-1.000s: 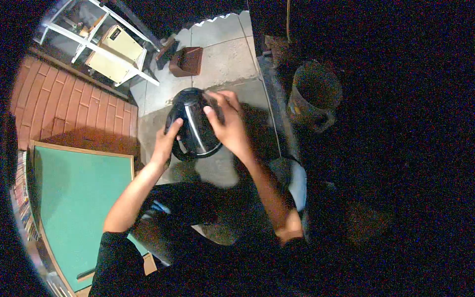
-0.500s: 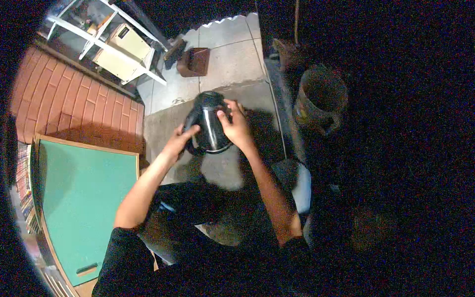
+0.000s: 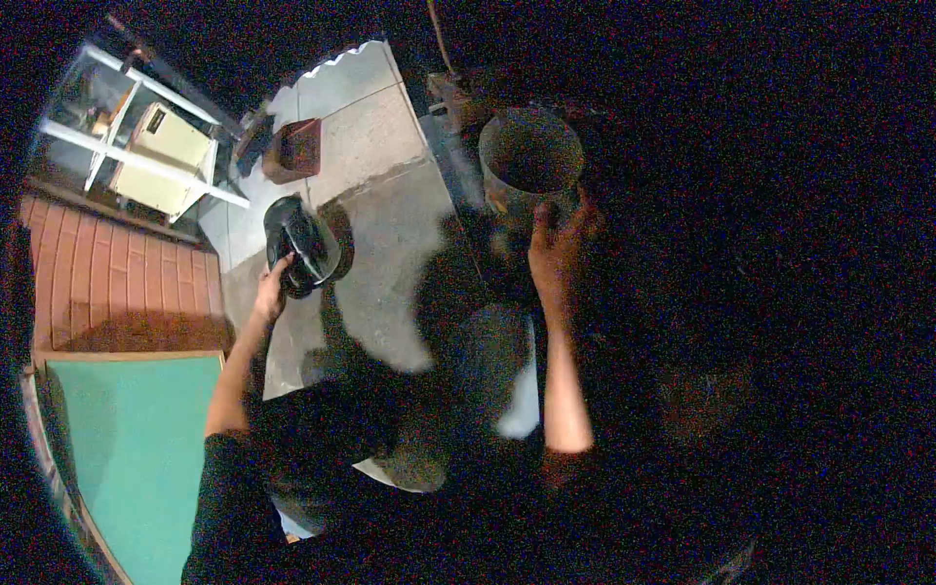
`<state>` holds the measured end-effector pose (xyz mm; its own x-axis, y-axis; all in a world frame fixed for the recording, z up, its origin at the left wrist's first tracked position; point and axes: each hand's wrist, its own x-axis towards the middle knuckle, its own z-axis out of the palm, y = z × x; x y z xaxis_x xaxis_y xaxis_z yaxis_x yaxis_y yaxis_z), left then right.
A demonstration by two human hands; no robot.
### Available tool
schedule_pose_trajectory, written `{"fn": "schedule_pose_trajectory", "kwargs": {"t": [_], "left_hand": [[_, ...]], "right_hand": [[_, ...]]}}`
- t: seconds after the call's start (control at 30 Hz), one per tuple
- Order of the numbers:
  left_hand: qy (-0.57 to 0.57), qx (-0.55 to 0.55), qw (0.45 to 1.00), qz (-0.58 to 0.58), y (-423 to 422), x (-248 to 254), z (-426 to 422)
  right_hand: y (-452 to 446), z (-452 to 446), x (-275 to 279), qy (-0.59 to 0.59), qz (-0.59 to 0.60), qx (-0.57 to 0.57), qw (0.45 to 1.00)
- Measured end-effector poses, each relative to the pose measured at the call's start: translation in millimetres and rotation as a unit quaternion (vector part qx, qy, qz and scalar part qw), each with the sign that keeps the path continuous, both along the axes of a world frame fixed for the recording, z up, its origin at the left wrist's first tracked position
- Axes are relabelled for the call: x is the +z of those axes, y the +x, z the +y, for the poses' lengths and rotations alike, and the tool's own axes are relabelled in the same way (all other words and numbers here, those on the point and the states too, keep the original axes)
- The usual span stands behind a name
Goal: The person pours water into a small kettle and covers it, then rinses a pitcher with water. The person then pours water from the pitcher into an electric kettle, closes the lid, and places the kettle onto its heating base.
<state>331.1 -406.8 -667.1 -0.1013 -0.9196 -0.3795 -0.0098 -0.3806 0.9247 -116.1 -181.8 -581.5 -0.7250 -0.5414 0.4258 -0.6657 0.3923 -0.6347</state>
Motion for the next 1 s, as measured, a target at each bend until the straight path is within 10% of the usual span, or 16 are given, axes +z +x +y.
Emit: {"fn": "schedule_pose_trajectory", "kwargs": {"t": [0.17,0.33,0.7,0.87,0.9,1.0], "left_hand": [[0.002,0.059,0.995,0.082,-9,-37,13],[-0.012,0.001,0.999,0.032,-5,-70,23],[0.003,-0.048,0.999,0.011,31,-114,17],[0.092,-0.058,0.977,-0.183,2,-45,39],[0.044,-0.077,0.995,-0.041,40,-117,24],[0.036,-0.061,0.994,-0.083,28,-98,31]], "right_hand": [[-16,-13,-39,-0.059,-0.059,0.073,0.994],[-41,-15,-31,-0.058,-0.375,0.096,0.920],[-30,4,-20,-0.054,-0.539,0.119,0.832],[-1,14,-13,-0.084,-0.518,0.148,0.838],[9,17,-9,-0.117,-0.532,0.147,0.826],[38,21,9,-0.163,-0.568,0.134,0.795]]}}
